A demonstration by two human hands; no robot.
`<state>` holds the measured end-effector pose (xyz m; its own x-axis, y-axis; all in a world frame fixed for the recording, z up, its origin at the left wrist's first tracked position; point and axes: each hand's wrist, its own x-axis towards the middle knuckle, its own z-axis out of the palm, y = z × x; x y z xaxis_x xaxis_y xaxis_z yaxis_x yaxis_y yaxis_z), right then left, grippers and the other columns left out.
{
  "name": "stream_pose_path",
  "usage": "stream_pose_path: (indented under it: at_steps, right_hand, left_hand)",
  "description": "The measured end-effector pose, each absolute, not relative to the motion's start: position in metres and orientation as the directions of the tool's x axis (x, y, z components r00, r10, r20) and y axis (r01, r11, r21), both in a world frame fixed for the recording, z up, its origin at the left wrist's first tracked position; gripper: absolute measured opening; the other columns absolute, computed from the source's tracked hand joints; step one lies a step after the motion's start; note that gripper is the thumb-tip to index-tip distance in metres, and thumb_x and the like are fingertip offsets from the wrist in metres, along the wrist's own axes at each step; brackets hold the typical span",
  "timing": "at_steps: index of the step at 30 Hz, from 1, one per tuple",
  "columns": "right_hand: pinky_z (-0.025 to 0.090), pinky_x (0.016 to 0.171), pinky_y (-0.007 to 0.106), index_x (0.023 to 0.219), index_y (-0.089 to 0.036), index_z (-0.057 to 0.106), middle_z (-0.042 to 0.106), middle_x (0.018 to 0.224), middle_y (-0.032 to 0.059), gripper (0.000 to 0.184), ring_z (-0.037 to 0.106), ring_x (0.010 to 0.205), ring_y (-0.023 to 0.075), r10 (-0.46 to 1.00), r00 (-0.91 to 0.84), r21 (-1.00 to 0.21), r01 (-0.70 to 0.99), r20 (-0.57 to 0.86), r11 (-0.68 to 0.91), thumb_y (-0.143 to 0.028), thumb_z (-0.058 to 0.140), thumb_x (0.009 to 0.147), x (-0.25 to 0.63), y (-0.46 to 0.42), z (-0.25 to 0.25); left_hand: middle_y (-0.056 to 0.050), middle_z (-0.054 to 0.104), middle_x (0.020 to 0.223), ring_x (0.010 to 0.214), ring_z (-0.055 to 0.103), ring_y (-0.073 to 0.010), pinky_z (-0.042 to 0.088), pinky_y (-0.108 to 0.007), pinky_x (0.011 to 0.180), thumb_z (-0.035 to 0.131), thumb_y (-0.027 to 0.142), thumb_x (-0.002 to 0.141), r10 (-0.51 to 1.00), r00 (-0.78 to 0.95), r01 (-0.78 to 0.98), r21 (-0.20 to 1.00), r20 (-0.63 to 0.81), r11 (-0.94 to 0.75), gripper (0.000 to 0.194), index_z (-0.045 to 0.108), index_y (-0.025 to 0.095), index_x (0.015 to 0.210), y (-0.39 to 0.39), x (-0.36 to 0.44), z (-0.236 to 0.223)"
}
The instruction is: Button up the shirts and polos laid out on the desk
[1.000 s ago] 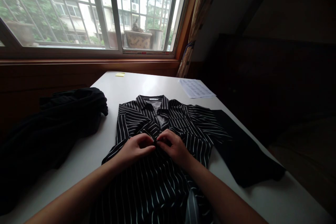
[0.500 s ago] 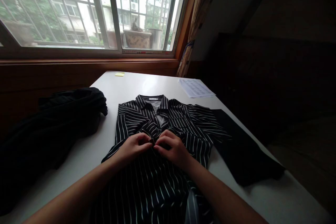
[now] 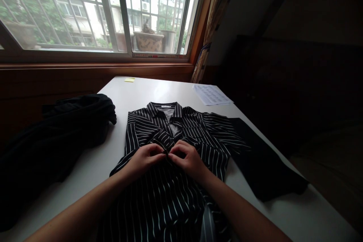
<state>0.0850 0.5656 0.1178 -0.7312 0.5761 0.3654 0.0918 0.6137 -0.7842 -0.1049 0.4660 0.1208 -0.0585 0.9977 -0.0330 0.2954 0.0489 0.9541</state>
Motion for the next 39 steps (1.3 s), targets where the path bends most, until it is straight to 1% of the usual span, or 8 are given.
stream_pose_path:
  at_steps: [9,14,19,25,28,32,35,39]
  right_hand:
    - [0.049,0.071,0.030,0.080,-0.019,0.070,0.064,0.081,0.0022,0.007,0.060,0.075,0.0155,0.600,-0.711,-0.787,0.106,0.367,0.607,-0.024,0.069,0.085,0.087,0.568,0.117]
    - [0.049,0.071,0.030,0.081,-0.020,0.071,0.064,0.080,0.0023,0.006,0.061,0.075,0.0158,0.606,-0.704,-0.788,0.106,0.371,0.607,-0.024,0.069,0.085,0.087,0.568,0.117]
    - [0.050,0.074,0.030,0.085,-0.021,0.073,0.065,0.082,0.0026,0.008,0.062,0.078,0.0162,0.568,-0.740,-0.806,0.061,0.360,0.589,-0.026,0.068,0.087,0.087,0.568,0.116]
    - [0.050,0.074,0.030,0.087,-0.022,0.072,0.063,0.083,0.0020,0.005,0.062,0.080,0.0162,0.542,-0.764,-0.814,0.038,0.351,0.580,-0.025,0.068,0.087,0.087,0.568,0.117]
    - [0.051,0.073,0.029,0.091,-0.022,0.069,0.061,0.098,0.0032,0.007,0.059,0.078,0.0139,0.565,-0.730,-0.824,0.003,0.386,0.567,-0.024,0.070,0.085,0.087,0.569,0.113]
    - [0.053,0.074,0.030,0.113,-0.025,0.062,0.051,0.127,0.0064,0.027,0.056,0.070,0.0089,0.558,-0.723,-0.842,-0.062,0.408,0.536,-0.023,0.068,0.086,0.087,0.570,0.108]
    - [0.051,0.076,0.030,0.124,-0.027,0.058,0.057,0.119,0.0052,0.034,0.056,0.076,0.0118,0.522,-0.763,-0.833,-0.041,0.382,0.552,-0.020,0.061,0.091,0.087,0.569,0.109]
    - [0.050,0.081,0.031,0.116,-0.027,0.063,0.061,0.102,0.0032,0.027,0.058,0.087,0.0159,0.521,-0.762,-0.808,-0.005,0.385,0.590,-0.016,0.057,0.093,0.086,0.570,0.111]
  left_hand:
    - [-0.005,0.070,0.094,0.088,0.063,-0.0200,0.048,-0.029,0.079,0.065,0.036,0.086,0.999,-0.006,0.273,0.961,-0.037,0.037,0.024,0.071,0.017,0.098,0.464,-0.107,0.125]
    - [-0.004,0.066,0.097,0.092,0.061,-0.0189,0.048,-0.028,0.081,0.062,0.024,0.087,0.998,0.016,0.245,0.968,0.054,-0.057,0.015,0.069,0.018,0.099,0.464,-0.106,0.123]
    - [-0.003,0.061,0.094,0.088,0.059,-0.0175,0.048,-0.028,0.080,0.064,0.020,0.084,0.987,-0.023,0.278,0.949,0.160,-0.147,0.013,0.064,0.017,0.097,0.464,-0.105,0.115]
    - [-0.004,0.063,0.094,0.086,0.059,-0.0174,0.049,-0.029,0.079,0.063,0.020,0.084,0.993,-0.018,0.237,0.966,0.114,-0.106,0.016,0.062,0.017,0.100,0.465,-0.104,0.113]
    - [-0.005,0.066,0.095,0.089,0.061,-0.0189,0.049,-0.031,0.081,0.064,0.024,0.084,0.998,-0.007,0.239,0.969,0.069,-0.065,0.017,0.064,0.017,0.100,0.465,-0.104,0.117]
    - [-0.005,0.068,0.097,0.090,0.062,-0.0200,0.049,-0.031,0.083,0.065,0.027,0.084,0.999,-0.006,0.273,0.961,0.048,-0.044,0.017,0.066,0.017,0.098,0.464,-0.104,0.121]
    - [-0.005,0.068,0.094,0.089,0.062,-0.0198,0.050,-0.031,0.081,0.066,0.028,0.084,0.999,-0.001,0.252,0.966,0.054,-0.053,0.017,0.066,0.017,0.097,0.464,-0.105,0.120]
    - [-0.005,0.066,0.094,0.088,0.061,-0.0190,0.050,-0.030,0.080,0.067,0.030,0.084,0.999,-0.020,0.201,0.978,0.050,-0.045,0.018,0.065,0.017,0.095,0.464,-0.106,0.118]
